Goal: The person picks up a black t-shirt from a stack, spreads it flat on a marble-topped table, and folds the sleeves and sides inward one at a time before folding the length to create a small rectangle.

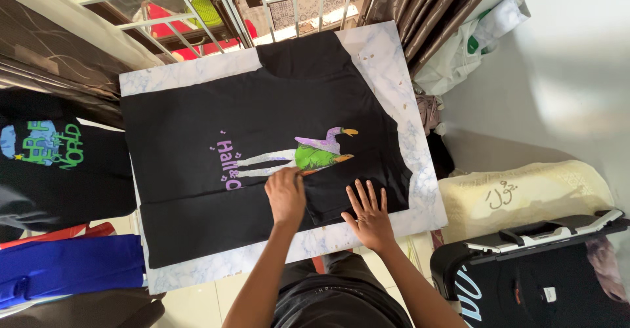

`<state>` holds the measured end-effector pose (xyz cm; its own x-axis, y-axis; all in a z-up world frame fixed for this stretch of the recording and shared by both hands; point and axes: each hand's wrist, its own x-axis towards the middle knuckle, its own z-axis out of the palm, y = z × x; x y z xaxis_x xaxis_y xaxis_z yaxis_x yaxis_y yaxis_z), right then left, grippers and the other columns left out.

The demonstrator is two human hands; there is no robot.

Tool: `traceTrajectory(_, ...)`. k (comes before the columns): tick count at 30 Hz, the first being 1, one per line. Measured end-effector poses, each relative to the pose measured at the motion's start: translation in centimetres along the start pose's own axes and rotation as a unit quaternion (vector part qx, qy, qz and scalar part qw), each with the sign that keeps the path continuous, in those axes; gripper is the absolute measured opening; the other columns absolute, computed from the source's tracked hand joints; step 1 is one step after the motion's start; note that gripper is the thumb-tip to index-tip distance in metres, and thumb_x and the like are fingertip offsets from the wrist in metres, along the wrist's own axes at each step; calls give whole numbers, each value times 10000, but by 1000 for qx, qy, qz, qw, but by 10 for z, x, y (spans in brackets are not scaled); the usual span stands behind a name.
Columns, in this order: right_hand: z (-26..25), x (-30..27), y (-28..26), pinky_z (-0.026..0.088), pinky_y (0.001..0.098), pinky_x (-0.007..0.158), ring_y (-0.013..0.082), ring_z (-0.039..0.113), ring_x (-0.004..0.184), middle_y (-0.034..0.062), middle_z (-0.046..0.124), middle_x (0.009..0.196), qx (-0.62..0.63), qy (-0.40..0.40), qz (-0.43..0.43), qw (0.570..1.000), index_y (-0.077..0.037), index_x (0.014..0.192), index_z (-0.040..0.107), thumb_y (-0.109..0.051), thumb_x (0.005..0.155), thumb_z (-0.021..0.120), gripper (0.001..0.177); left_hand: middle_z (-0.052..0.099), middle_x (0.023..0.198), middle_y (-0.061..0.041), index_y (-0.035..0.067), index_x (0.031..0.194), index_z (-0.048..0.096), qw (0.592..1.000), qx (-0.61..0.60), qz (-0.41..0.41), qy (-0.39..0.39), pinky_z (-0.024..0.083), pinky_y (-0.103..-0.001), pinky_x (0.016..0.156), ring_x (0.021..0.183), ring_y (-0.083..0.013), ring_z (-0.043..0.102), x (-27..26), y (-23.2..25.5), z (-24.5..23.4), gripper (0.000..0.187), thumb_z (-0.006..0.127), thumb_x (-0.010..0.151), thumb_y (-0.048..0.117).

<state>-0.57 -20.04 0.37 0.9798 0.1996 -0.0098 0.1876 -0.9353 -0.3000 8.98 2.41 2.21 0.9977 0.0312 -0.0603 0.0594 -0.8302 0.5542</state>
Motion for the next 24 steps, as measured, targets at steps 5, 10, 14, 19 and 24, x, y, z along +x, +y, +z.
traceTrajectory(5,3,-1,1,68,607,1234,332,159,1555,102,251,1671,-4,-6,5,1000,-162,1590,332,-562,1008,446,715,405,1566,-142,15,1500,439,959,110,235,-113,237,-517,1221,1479,-304,329,-39,8,0,772,642,913,474)
traceTrajectory(10,-3,2,-2,75,614,1221,346,184,1542,121,282,1653,7,0,5,1000,-137,1566,373,-524,995,491,701,232,1665,-119,24,1589,238,944,218,208,-130,162,-540,1239,1540,-260,196,-45,-5,15,1036,545,871,705)
traceTrajectory(14,-9,17,-18,112,625,1231,368,250,1521,136,352,1597,-19,-21,61,998,-118,1493,434,-479,993,544,627,201,1678,-140,10,1593,226,937,256,202,-125,166,-530,1241,1550,-278,172,-45,-10,26,1106,518,843,767)
traceTrajectory(19,-4,59,-43,165,611,1224,382,297,1513,165,391,1594,26,19,-1,999,-63,1505,450,-432,1000,563,635,165,1689,-135,13,1599,202,921,299,195,-156,153,-539,1236,1558,-273,129,-41,-9,28,1143,545,816,773)
traceTrajectory(24,-1,79,-43,152,576,1222,311,276,1520,87,360,1635,33,-25,-83,996,-88,1577,399,-483,1010,540,705,161,1698,-86,49,1615,186,917,313,186,-162,147,-535,1241,1565,-248,107,-40,-7,29,1176,564,779,784)
